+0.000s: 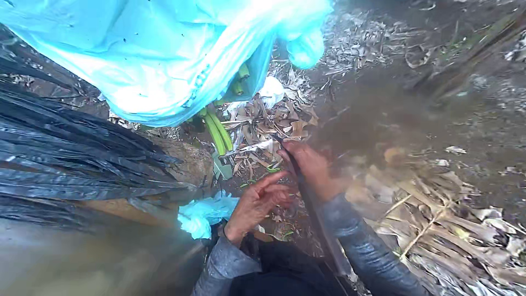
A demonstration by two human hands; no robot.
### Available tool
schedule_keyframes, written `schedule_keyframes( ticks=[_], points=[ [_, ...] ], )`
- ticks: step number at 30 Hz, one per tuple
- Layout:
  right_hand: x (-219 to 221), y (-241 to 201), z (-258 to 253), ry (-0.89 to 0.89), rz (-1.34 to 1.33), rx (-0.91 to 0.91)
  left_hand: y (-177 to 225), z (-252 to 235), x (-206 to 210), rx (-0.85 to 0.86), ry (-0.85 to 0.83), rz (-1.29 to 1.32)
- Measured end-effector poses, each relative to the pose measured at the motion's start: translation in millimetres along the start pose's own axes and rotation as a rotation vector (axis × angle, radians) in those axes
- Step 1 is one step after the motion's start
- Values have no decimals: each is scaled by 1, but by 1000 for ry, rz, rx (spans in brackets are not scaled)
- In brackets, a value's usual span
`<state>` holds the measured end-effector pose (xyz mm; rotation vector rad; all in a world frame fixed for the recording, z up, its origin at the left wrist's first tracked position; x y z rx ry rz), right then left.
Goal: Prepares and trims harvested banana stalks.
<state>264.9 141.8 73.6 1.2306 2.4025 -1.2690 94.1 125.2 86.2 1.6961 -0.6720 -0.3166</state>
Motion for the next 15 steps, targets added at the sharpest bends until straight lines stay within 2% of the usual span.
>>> schedule_keyframes(
  ticks=[3,5,9,12,15],
  points=[
    [-6,1,9,30,-253,233,-6,-23,-43,291,342,89],
    [-10,-1,13,7,-480,379,-5,-34,-54,422,465,268],
    [-9,-8,16,24,-782,478,-3,-49,-41,480,546,441],
    [-8,-14,16,19,-887,511,-10,-67,-35,456,581,587],
    [-8,-19,14,3,-949,524,-15,-87,-35,465,533,688]
  ],
)
Point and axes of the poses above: each hand's wrist, its own z-axis away from the middle knuckle, its own x-axis out of the palm, y = z × x, the point moved 4 cm from there along -z, towards the middle knuckle, and after that the axes turned 14 degrees about x, right-handed, at the moved point
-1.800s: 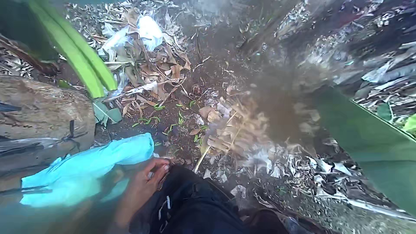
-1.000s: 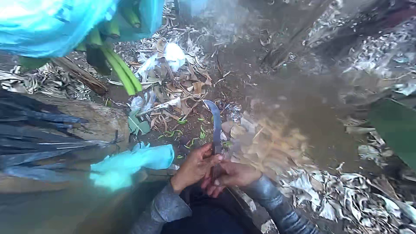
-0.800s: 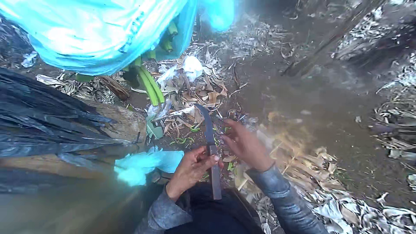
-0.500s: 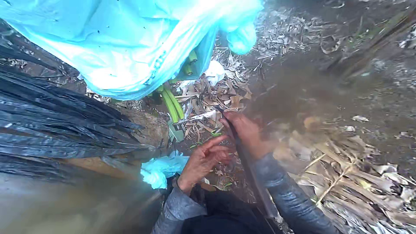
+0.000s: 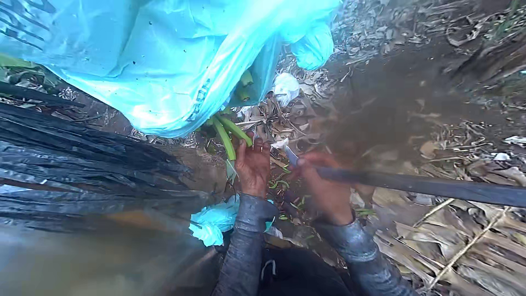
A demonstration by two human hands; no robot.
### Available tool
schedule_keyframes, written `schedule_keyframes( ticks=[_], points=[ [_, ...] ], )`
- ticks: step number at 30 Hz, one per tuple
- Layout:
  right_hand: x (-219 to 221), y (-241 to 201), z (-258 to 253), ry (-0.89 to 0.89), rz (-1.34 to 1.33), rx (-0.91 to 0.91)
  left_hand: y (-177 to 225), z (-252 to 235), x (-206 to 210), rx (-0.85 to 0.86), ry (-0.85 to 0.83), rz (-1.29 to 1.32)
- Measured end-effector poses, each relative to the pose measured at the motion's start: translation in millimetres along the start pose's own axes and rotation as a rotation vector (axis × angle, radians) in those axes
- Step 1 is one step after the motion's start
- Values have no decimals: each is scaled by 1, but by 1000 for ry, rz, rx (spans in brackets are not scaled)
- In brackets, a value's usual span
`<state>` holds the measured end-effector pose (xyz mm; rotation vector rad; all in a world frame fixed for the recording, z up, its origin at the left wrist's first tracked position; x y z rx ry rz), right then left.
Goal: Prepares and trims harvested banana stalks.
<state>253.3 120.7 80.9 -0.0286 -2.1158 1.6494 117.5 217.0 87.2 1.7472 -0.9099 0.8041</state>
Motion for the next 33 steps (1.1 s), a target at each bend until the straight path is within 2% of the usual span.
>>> schedule_keyframes(
  ticks=[3,6,10,15,19,22,24,27,29,33],
  points=[
    [6,-3,0,-32,-34,25,-2,-19,14,-25,-71,-23],
    [12,-4,4,-70,-65,52,-3,-39,28,35,-115,-109],
    [18,-1,9,-106,-111,83,1,-52,23,-1,-147,-91],
    [29,-1,-1,-120,-145,88,15,-37,19,-3,-198,-68],
    [44,-15,-7,-146,-109,46,18,-31,19,-76,-281,-211],
    [55,-24,-8,-83,-84,25,23,-18,19,-132,-344,-375],
    [63,-27,-8,-49,-83,19,27,-6,18,-98,-268,-542],
    [74,-29,-6,-35,-78,2,33,7,13,-82,-220,-625],
    [78,-32,-5,-33,-69,-7,35,11,13,-59,-238,-624],
    [85,-31,-5,0,-42,17,40,16,17,-27,-383,-670]
  ],
)
Point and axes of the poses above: each hand's wrist, its own z-axis away from the middle knuckle, its own x-axis out of the palm, y = z × x, the point moved 4 cm from there along -z, towards the middle knuckle, and after that the axes turned 14 degrees about x, right-handed, at the moved point
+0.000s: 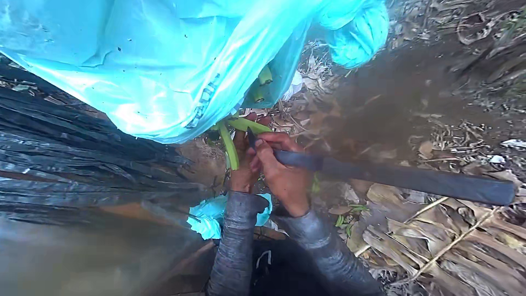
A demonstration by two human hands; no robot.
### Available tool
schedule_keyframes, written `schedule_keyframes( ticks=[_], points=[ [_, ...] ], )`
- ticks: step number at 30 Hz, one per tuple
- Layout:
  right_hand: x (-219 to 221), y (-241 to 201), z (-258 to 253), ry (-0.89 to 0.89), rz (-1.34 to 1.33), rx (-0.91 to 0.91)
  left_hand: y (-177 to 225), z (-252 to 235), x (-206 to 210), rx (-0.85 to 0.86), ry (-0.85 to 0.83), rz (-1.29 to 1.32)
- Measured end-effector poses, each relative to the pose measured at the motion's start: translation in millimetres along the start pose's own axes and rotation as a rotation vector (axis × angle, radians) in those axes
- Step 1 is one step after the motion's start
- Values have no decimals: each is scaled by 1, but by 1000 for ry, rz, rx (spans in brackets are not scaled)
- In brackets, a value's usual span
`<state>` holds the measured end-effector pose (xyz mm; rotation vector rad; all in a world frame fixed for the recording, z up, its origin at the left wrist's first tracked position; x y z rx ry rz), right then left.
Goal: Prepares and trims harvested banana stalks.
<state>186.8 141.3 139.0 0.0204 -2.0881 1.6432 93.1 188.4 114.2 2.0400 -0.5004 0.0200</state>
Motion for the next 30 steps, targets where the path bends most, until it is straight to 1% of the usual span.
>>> schedule_keyframes(
  ticks=[2,5,9,12,14,16,23,26,28,30],
  points=[
    [2,2,-2,10,24,29,-3,2,-1,-44,19,-6],
    [3,2,-4,27,33,20,-8,5,-2,-100,86,31],
    [6,4,-6,29,43,19,-8,6,-4,-74,81,-82],
    [6,6,-7,20,53,35,-10,5,-5,-70,45,-113],
    [4,9,-8,7,58,40,-18,6,-7,-114,97,-62],
    [3,11,-9,2,59,49,-27,9,-13,-134,116,-8],
    [1,10,-12,-24,89,75,-27,8,-14,-117,96,-27],
    [0,8,-13,-14,44,50,-26,7,-11,-139,126,16],
    [-1,10,-13,1,23,47,-27,5,-10,-115,112,-9],
    [0,12,-12,11,18,42,-27,5,-12,-73,87,-87]
  ],
)
Point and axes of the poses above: each hand's wrist, its own z-axis away from the middle knuckle, its own x-axis out of the palm, y = z × x, the point moved 4 cm from there along -z, towards the middle knuckle, and after that the axes turned 14 degrees about x, right-handed, at the moved point
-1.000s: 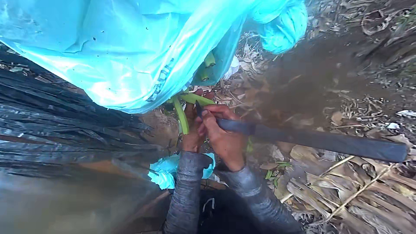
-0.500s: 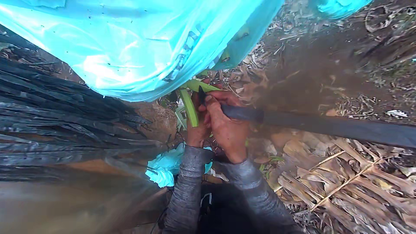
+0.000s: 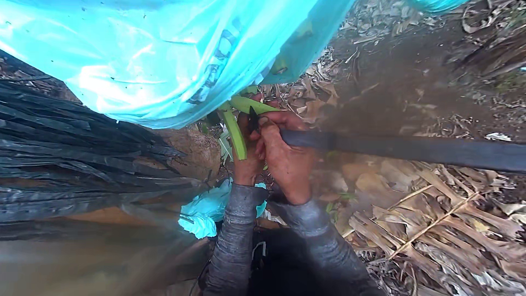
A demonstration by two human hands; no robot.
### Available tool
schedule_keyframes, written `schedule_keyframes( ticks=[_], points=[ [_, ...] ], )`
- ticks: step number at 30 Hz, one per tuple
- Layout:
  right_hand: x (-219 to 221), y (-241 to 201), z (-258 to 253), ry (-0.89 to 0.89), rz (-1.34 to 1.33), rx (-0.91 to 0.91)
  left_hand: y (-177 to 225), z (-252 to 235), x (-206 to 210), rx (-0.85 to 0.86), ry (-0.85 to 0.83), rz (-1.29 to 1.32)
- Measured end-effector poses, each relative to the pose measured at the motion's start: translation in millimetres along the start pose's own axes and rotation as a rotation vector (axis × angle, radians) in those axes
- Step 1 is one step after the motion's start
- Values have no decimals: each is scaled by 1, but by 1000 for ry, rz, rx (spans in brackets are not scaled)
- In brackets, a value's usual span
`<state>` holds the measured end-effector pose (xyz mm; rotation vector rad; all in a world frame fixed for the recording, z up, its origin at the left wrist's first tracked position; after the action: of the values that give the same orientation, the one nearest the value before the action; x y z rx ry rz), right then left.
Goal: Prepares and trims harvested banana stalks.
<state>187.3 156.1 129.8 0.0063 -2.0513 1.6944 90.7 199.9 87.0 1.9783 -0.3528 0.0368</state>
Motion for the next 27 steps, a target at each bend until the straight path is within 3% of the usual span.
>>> schedule_keyframes(
  ticks=[3,8,19,25,27],
  points=[
    [1,0,-1,-14,21,4,3,-1,0,38,-27,-102],
    [-1,-3,-1,-4,0,-10,7,-2,7,47,-33,76],
    [-6,-3,0,10,11,6,7,-2,8,144,-72,-73],
    [-7,0,0,14,-24,33,4,-2,8,106,-53,-4],
    [-7,-1,0,36,-33,-7,8,-2,8,162,-116,-7]
  ],
)
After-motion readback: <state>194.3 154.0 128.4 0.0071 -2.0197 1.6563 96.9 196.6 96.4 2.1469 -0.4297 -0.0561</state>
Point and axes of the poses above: each hand's wrist, its own z-axis away from the middle knuckle, its own x-axis out of the palm, y = z × x, the point moved 4 cm from there along -z, towards the middle knuckle, and after that the axes turned 14 degrees about x, right-handed, at the moved point
